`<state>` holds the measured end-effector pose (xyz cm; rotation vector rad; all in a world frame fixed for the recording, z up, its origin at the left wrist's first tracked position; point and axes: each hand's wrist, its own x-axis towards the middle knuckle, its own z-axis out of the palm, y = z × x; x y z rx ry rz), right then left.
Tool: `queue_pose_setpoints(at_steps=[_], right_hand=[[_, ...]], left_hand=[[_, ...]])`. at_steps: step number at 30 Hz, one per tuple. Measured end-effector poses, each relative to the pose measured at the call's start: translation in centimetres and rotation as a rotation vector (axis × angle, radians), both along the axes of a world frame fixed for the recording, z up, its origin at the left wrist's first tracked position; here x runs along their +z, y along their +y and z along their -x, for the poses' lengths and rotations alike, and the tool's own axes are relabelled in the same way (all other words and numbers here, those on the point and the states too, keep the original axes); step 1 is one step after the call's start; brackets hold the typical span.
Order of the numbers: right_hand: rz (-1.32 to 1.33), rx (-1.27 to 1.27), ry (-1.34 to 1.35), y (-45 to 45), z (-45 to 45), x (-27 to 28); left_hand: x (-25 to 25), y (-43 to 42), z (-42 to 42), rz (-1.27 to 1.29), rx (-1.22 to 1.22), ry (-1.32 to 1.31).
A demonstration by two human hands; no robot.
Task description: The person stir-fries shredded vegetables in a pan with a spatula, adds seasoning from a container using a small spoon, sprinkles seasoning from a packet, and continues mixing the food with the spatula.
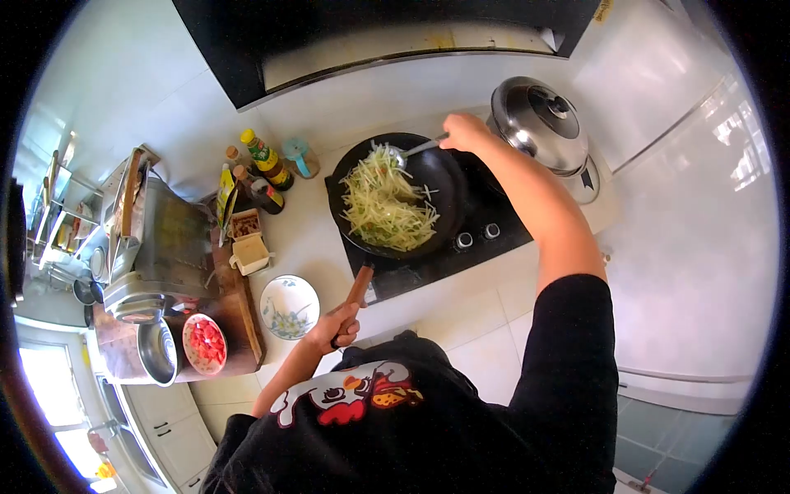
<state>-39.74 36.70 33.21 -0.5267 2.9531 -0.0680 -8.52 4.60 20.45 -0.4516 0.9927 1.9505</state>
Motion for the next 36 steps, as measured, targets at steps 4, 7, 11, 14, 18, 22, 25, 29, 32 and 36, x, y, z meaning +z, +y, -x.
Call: queue_pose_setpoints(at_steps=[4,7,11,14,18,22,25,29,32,36], right_hand=[[-0.131,0.466,0.032,-4.6,1.3,3.0],[-0.126,0.656,0.036,-6.9,0.3,6.0],[-0.252,0.734,0.087,-8.0,-4.1,8.8],[-0.287,0.707,0.104,-7.7,-8.1,10.0],[-0.315,0.626,0.101,-5.8,-12.2,11.2],[-0.324,0.392,0.015,-5.3,-17.0,9.4],[-0.300,0.324,0.157,-5.6,-18.2,4.0],[-0.252,0.189,0.344,-6.5,-16.6,4.2],[-0.271,0.096,0.431,-7.2,-14.8,4.2],[-0.272,0.160,0.323,-8.5,-14.4,-0.1]], left_hand=[[-0.3,0.0,-0.2,0.013,0.010,-0.007],[-0.4,-0.1,0.0,0.004,-0.001,-0.003],[-0.4,-0.4,0.0,-0.021,-0.003,-0.012],[-0.8,-0.8,0.1,-0.037,-0.023,-0.018],[-0.7,-1.2,0.4,-0.023,-0.054,-0.041],[-0.6,-1.6,0.8,-0.060,-0.075,-0.038],[-0.5,-1.6,0.5,-0.072,-0.092,-0.055],[-0.6,-1.9,0.5,-0.099,-0.102,-0.053],[-0.5,-1.9,0.6,-0.083,-0.108,-0.076],[-0.9,-1.7,0.6,-0.107,-0.114,-0.079]])
